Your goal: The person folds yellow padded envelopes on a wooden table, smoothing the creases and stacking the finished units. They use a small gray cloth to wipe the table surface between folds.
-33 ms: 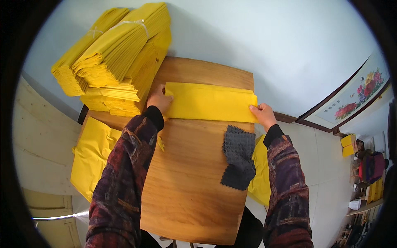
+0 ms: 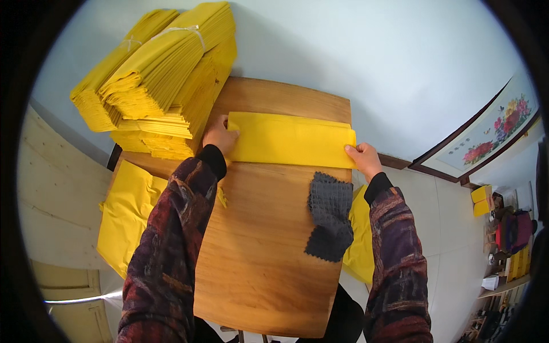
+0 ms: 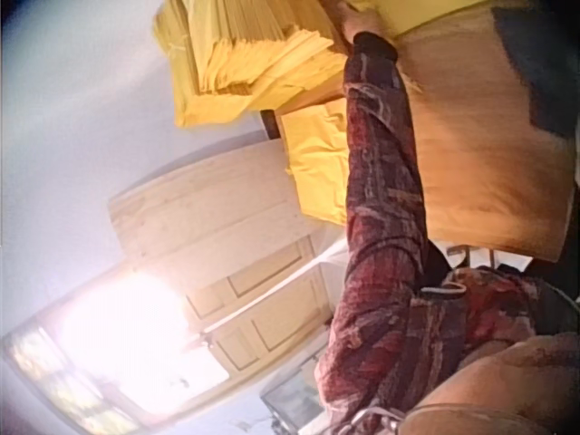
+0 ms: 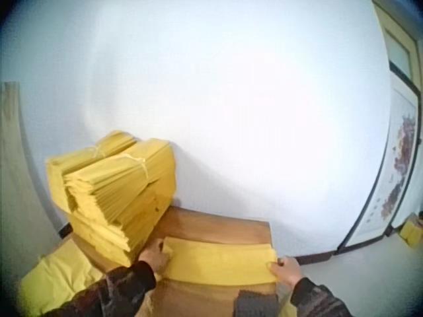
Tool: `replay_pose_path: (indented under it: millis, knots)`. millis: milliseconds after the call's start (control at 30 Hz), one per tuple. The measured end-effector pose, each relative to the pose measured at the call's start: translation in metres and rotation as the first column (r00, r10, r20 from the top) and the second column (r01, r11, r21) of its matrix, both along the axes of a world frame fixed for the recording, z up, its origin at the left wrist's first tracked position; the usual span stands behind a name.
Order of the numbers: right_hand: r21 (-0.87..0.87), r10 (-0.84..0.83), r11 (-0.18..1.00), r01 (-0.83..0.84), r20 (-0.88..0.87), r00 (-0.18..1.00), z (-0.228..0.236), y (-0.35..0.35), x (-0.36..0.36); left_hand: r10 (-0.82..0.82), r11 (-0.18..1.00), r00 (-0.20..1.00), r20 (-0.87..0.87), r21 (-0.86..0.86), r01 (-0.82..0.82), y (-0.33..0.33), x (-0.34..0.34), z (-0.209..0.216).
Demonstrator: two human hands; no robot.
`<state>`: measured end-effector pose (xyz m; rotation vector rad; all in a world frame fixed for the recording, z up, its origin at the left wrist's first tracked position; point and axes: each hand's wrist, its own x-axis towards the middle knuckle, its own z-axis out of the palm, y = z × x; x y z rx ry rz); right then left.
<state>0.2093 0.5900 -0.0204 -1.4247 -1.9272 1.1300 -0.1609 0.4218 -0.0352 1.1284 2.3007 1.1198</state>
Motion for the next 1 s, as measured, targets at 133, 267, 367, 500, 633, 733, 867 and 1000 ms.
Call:
replay_pose_path:
  millis: [133,267,367,500,633,733,867,1000]
  knots:
    - [0.01,-0.005,1.0,0.005,0.019,1.0,0.0,-0.01,0.002,0.016,1.0,1.0,-0.027,0.0,-0.016,0.0,-0.003,-0.002]
    - [0.02,-0.006,1.0,0.005,0.054,0.999,0.002,-0.016,0.001,-0.008,0.998,1.0,-0.018,0.059,0.009,-0.001,-0.011,-0.009]
    - [0.015,-0.012,1.0,0.01,0.081,0.997,-0.001,-0.019,0.001,0.012,0.997,0.999,-0.044,0.076,-0.009,0.001,-0.017,-0.014]
    - [0.046,-0.045,0.998,0.047,-0.04,0.998,-0.006,-0.036,0.008,0.079,0.997,0.993,-0.082,0.022,-0.077,0.004,-0.012,-0.015]
    - [0.43,-0.054,0.9,0.069,-0.046,0.997,0.006,-0.1,0.032,0.111,0.993,0.98,-0.164,-0.007,-0.114,-0.002,-0.001,-0.005]
    - [0.382,0.071,0.924,-0.026,-0.104,0.992,0.025,-0.167,0.05,0.148,0.989,0.98,-0.136,0.001,-0.149,-0.009,0.01,0.002]
    - [0.346,0.216,0.902,-0.257,0.153,0.964,0.035,-0.217,0.046,0.094,0.993,0.955,-0.283,0.097,-0.069,-0.029,0.03,0.014]
    - [0.493,0.127,0.827,-0.27,0.304,0.944,0.031,-0.232,0.042,-0.167,0.927,0.848,-0.503,0.212,0.309,-0.103,0.072,0.038]
